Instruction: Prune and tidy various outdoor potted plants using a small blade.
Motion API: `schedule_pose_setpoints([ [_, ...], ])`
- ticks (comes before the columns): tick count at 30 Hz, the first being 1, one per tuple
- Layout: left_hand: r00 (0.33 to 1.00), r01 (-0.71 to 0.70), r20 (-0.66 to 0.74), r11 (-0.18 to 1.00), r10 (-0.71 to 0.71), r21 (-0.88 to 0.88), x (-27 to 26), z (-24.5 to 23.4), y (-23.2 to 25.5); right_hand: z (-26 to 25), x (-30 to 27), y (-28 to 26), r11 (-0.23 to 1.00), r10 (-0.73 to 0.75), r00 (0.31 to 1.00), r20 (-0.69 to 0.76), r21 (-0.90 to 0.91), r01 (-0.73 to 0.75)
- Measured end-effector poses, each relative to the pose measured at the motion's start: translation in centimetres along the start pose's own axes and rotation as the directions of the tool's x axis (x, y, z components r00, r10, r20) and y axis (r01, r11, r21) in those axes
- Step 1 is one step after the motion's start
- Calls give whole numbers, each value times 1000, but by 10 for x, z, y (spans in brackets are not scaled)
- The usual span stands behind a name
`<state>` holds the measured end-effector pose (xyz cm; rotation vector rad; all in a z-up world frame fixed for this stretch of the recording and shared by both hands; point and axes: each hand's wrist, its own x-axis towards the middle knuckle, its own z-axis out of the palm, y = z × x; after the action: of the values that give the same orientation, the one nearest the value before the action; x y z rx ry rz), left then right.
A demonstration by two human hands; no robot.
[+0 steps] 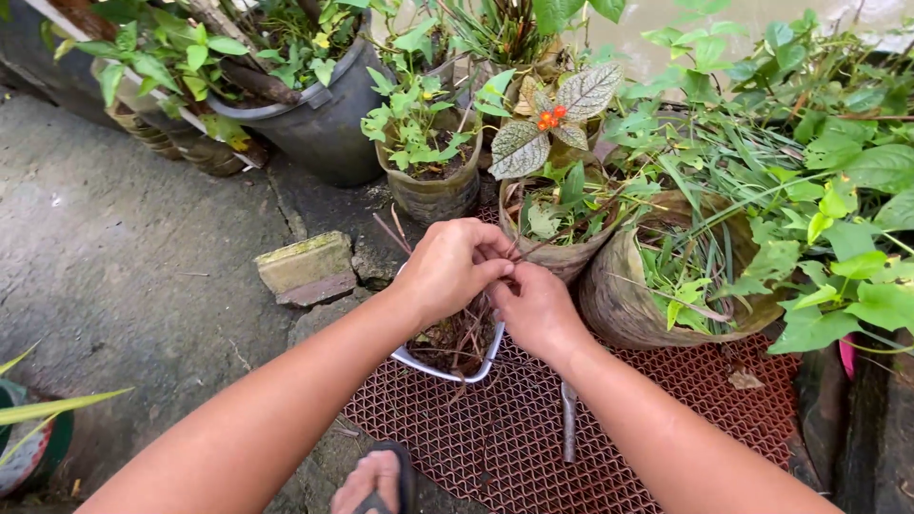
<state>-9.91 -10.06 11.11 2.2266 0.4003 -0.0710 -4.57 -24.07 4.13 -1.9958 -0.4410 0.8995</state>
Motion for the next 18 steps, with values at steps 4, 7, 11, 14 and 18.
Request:
schedule_pose_setpoints([
  [4, 993, -25, -119, 999, 22, -25, 1, 5, -14, -13, 4, -5, 996, -74, 997, -29, 57, 75],
  [7, 987, -51, -156, 992, 33, -112, -8, 8, -24, -17, -1, -7, 988, -91, 996, -7, 122, 91],
  [11, 991, -40, -134, 972, 9, -234, -4, 4, -42, -29, 3, -17, 965, -162, 987, 22, 213, 153],
  [14, 995, -23, -101, 978, 2, -209, -21, 4, -55, -30, -6, -23, 937, -215, 976, 32, 288, 197],
  [18, 998, 50, -35, 995, -53, -84, -25, -7, -46, -40, -5, -45, 920, -233, 972, 4, 324, 220],
])
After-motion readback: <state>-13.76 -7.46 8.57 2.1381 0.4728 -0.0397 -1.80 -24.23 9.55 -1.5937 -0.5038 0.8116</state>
